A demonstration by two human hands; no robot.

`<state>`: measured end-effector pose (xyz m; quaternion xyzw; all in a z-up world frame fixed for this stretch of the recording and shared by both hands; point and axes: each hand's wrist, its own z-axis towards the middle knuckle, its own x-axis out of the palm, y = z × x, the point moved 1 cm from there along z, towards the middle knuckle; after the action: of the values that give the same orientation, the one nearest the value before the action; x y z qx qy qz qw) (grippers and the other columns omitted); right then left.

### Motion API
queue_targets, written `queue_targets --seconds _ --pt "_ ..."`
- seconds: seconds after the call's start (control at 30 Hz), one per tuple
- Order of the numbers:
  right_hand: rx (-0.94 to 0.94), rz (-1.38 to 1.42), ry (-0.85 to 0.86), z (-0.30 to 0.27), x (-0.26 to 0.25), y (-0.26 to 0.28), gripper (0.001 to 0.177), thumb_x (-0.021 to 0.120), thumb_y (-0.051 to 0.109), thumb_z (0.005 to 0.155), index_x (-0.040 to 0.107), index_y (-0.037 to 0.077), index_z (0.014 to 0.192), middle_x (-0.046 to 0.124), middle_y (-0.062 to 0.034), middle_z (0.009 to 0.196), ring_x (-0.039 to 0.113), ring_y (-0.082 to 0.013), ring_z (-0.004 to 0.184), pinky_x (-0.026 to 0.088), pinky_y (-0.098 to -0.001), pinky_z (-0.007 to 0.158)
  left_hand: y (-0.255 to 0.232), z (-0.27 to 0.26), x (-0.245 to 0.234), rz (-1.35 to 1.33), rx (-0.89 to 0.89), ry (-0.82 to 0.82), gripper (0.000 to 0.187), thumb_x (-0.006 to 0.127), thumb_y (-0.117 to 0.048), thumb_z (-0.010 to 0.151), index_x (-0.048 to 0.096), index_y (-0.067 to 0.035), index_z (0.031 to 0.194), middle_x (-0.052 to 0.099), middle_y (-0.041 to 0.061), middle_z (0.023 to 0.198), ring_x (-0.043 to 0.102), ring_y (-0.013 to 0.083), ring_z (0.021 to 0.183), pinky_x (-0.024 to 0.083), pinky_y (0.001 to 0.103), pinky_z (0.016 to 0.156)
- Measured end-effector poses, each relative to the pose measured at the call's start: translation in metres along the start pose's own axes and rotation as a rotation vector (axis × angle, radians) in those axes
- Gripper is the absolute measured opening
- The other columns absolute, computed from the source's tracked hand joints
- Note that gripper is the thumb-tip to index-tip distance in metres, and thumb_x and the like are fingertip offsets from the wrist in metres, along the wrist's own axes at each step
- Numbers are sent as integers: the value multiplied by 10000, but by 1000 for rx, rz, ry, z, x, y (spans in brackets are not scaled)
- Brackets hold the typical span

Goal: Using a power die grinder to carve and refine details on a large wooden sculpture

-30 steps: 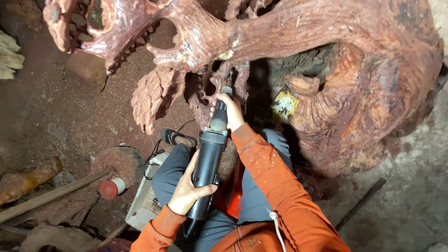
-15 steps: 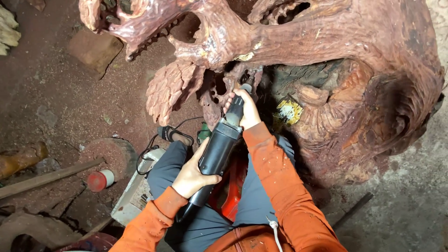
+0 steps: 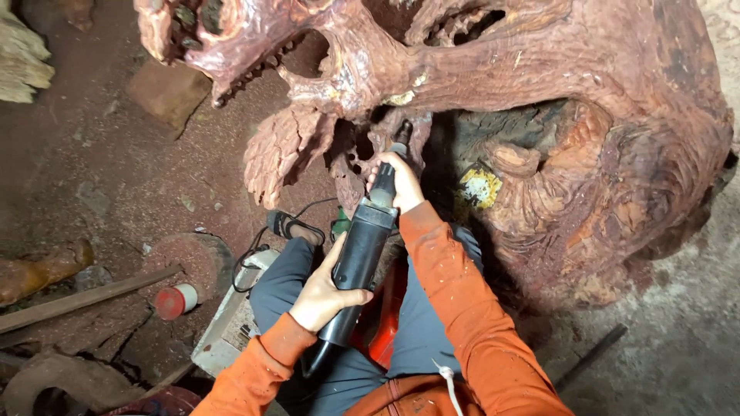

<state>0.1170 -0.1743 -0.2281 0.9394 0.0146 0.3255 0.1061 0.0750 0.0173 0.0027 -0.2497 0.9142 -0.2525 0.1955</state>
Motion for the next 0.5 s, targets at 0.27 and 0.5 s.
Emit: queue_targets --seconds 0.27,0.5 --pt "-68 88 12 -12 11 -7 234 805 185 764 652 26 840 654 -129 731 704 -245 642 639 -418 593 6 8 -26 144 69 -6 1213 986 -248 505 434 -398 1575 680 200 1282 702 335 1078 567 421 851" --pt "-54 113 20 -16 18 -3 224 802 183 774 654 28 839 650 -119 730 696 -243 641 626 -405 606 -2 14 -39 163 45 19 1214 970 -231 510 420 -426 1575 699 179 1250 704 322 1089 573 403 863"
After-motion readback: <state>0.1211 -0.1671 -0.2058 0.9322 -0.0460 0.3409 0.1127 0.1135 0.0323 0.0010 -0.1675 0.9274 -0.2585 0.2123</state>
